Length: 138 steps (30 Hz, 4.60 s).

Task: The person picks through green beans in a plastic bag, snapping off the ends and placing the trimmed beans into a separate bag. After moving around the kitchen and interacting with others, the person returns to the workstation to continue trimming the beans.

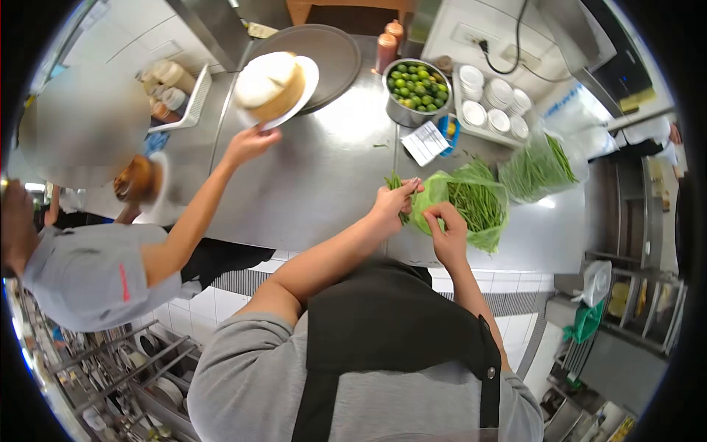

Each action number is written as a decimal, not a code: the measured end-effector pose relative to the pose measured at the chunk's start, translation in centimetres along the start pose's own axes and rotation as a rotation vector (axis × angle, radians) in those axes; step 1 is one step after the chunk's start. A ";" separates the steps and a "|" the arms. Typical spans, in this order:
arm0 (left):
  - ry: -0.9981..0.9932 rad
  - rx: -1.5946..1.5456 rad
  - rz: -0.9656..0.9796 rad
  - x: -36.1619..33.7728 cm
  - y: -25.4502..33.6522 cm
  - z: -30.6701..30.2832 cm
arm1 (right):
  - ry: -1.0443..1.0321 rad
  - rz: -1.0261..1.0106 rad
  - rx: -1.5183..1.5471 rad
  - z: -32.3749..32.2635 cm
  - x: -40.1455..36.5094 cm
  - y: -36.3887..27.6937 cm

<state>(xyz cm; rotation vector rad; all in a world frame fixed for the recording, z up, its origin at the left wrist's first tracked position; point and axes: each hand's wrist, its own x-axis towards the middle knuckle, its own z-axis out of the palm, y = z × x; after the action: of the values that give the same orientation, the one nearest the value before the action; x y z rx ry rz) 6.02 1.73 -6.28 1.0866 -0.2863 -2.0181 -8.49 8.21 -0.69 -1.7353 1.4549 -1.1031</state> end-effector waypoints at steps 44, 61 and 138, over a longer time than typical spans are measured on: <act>-0.553 0.859 0.472 -3.1 1.8 5.3 | 0.181 0.298 -0.446 -10.4 1.5 1.4; -0.440 1.479 0.752 -5.2 4.8 4.8 | -0.095 0.293 -0.038 -8.0 0.5 -1.8; -0.083 -0.310 0.161 -8.1 -14.3 7.6 | -0.792 0.048 -0.596 -19.9 5.5 16.2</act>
<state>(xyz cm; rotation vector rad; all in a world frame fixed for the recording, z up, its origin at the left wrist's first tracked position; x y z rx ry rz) -5.27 15.75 -4.45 0.7641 -0.0949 -1.8903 -33.39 0.58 -4.25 -2.1495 1.3311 0.1238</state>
